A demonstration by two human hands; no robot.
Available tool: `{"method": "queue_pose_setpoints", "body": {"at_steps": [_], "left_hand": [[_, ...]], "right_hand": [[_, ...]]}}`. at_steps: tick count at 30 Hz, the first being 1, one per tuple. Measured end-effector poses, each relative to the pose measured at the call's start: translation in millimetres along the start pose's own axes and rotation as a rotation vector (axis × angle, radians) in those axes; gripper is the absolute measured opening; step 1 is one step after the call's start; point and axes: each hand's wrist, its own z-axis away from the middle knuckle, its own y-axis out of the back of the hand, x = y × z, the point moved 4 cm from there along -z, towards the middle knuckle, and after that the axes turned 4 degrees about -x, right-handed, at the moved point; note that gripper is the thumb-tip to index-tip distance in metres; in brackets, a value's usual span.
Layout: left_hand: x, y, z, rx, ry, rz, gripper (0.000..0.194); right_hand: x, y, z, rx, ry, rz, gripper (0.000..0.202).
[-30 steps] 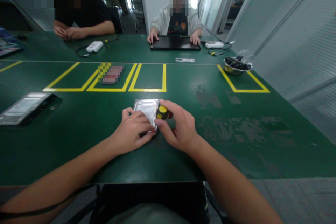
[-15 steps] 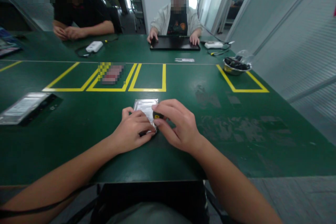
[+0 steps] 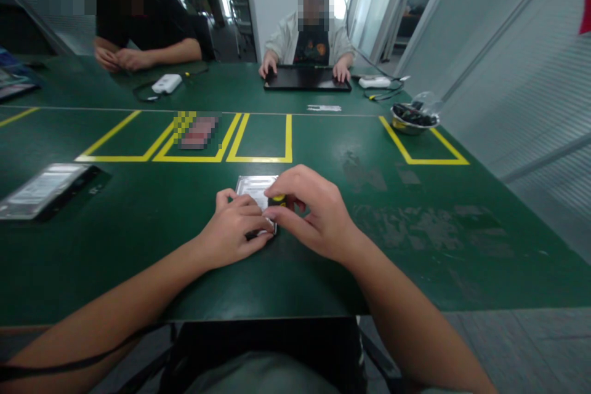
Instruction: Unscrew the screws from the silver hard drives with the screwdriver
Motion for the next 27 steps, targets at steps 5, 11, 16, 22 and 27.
{"method": "queue_pose_setpoints", "body": {"at_steps": [5, 11, 16, 22, 27], "left_hand": [[-1.2, 0.5, -0.2, -0.017, 0.0, 0.002, 0.011], [-0.4, 0.8, -0.3, 0.011, -0.01, -0.012, 0.014], [-0.5, 0.1, 0.1, -0.012, 0.003, 0.007, 0.011], [-1.6, 0.6, -1.1, -0.03, 0.007, 0.003, 0.01], [-0.7, 1.6, -1.0, -0.047, 0.006, 0.009, 0.009]], "right_hand": [[-4.7, 1.7, -2.6, -0.112, -0.027, 0.024, 0.03], [-8.8, 3.8, -4.5, -0.01, -0.006, 0.063, 0.019], [-15.3, 2.4, -4.6, -0.076, 0.029, 0.028, 0.026], [-11.7, 4.2, -0.6, 0.068, -0.042, 0.105, 0.015], [-9.2, 0.5, 2.2, 0.053, -0.079, 0.055, 0.032]]}}
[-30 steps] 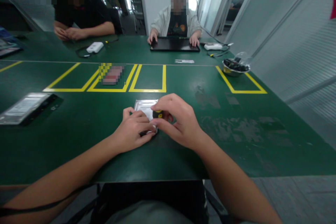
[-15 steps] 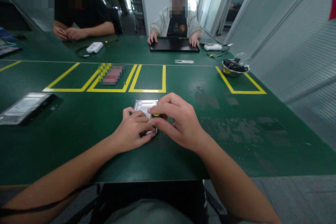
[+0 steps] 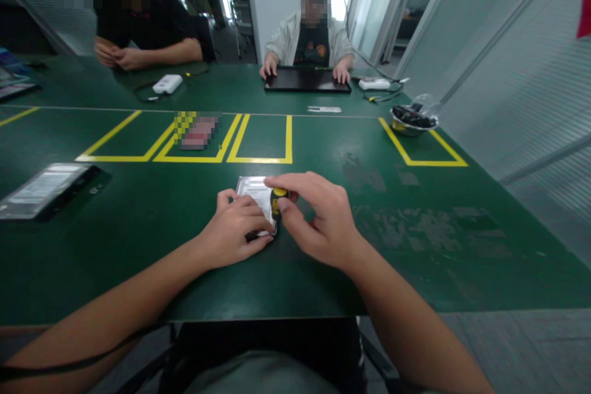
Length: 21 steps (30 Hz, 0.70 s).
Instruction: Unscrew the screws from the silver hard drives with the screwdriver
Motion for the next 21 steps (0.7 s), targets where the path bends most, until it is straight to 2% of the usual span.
{"method": "queue_pose_setpoints", "body": {"at_steps": [6, 12, 18, 21], "left_hand": [[0.0, -0.4, 0.4, -0.011, 0.001, -0.006, 0.011], [-0.4, -0.9, -0.3, -0.017, 0.013, -0.007, 0.011], [0.2, -0.8, 0.0, -0.011, 0.014, -0.008, 0.012], [-0.3, -0.7, 0.1, -0.007, 0.009, -0.001, 0.011]], "right_hand": [[2.4, 1.3, 0.1, 0.08, 0.007, -0.001, 0.022], [-2.3, -0.7, -2.0, -0.01, 0.03, -0.025, 0.027], [-2.1, -1.8, 0.0, 0.034, 0.025, 0.085, 0.027], [-2.2, -1.5, -0.3, 0.041, 0.026, 0.067, 0.03]]}}
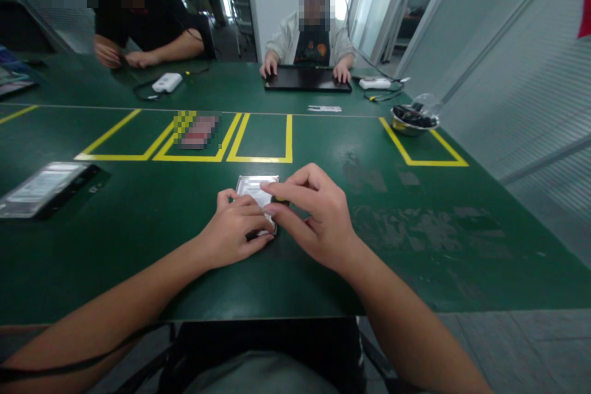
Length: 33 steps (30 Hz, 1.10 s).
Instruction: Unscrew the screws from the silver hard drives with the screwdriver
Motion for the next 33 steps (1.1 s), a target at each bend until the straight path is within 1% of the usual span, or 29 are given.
{"method": "queue_pose_setpoints", "body": {"at_steps": [3, 6, 12, 17, 21, 23, 25, 28, 30, 33], "left_hand": [[-0.1, 0.6, -0.2, 0.0, -0.007, 0.009, 0.012], [0.4, 1.3, -0.3, 0.005, -0.009, 0.009, 0.012], [0.6, 0.4, -0.3, 0.009, -0.006, -0.008, 0.013], [0.0, -0.5, -0.3, -0.003, -0.003, -0.003, 0.012], [-0.4, -0.7, 0.3, -0.005, 0.0, -0.009, 0.011], [-0.7, -1.1, 0.6, 0.002, -0.004, -0.009, 0.011], [-0.9, -1.7, 0.8, 0.011, -0.008, -0.011, 0.011], [-0.9, -1.7, 0.6, 0.024, -0.009, -0.024, 0.012], [-0.6, -1.0, 0.3, 0.019, -0.008, -0.024, 0.012], [0.3, 0.0, 0.1, -0.007, -0.005, -0.006, 0.011]], "right_hand": [[-2.2, -1.4, -1.0, -0.052, 0.009, -0.085, 0.033], [-3.7, -2.5, -1.4, -0.085, 0.01, -0.129, 0.031], [0.1, -0.6, -0.7, -0.033, 0.006, -0.099, 0.028], [0.7, -0.4, -1.6, -0.122, 0.041, -0.148, 0.037], [2.1, 0.0, -1.1, -0.158, 0.037, -0.17, 0.042], [2.8, -0.4, -0.7, -0.143, 0.037, -0.186, 0.04], [3.1, -1.2, -0.7, -0.113, 0.037, -0.197, 0.034], [2.6, -1.7, -1.7, -0.052, 0.025, -0.152, 0.024], [0.9, -1.8, -2.6, -0.035, 0.029, -0.116, 0.024], [-1.6, -2.9, -3.0, -0.073, 0.051, -0.145, 0.03]]}}
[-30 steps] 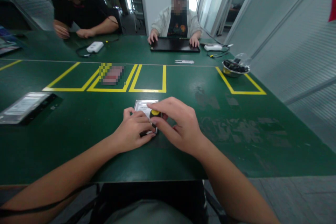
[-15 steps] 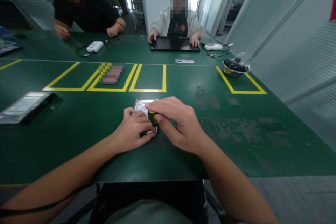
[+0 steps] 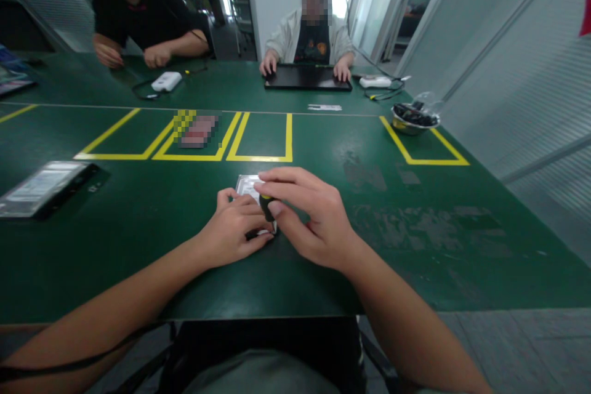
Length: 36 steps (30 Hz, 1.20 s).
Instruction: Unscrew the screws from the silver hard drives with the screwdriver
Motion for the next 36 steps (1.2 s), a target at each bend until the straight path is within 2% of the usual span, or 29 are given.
{"method": "queue_pose_setpoints", "body": {"at_steps": [3, 7, 13, 18, 22, 30, 36], "left_hand": [[0.7, 0.0, 0.2, -0.012, -0.004, 0.01, 0.011], [0.6, 0.7, 0.4, 0.02, -0.004, -0.007, 0.014], [2.8, 1.6, -1.9, -0.007, 0.019, 0.024, 0.012], [2.8, -1.5, -4.9, 0.009, 0.058, 0.018, 0.009], [1.3, -5.8, -8.2, -0.031, 0.076, 0.055, 0.008], [3.4, -7.1, -16.2, -0.073, 0.03, 0.045, 0.027], [3.7, -5.8, -23.9, -0.159, -0.019, 0.07, 0.024]], "right_hand": [[1.3, -0.7, 0.6, -0.012, -0.005, -0.064, 0.032], [5.5, 0.1, 1.3, 0.05, -0.05, -0.026, 0.025], [2.5, -2.1, -0.4, -0.02, -0.003, -0.058, 0.035], [6.3, -1.6, -0.2, 0.044, -0.029, -0.022, 0.031], [6.0, -4.0, 0.5, 0.014, -0.033, -0.026, 0.031], [-3.1, -4.2, 0.9, -0.044, -0.001, -0.061, 0.037], [1.7, -4.1, -0.3, 0.083, -0.055, -0.001, 0.025]]}}
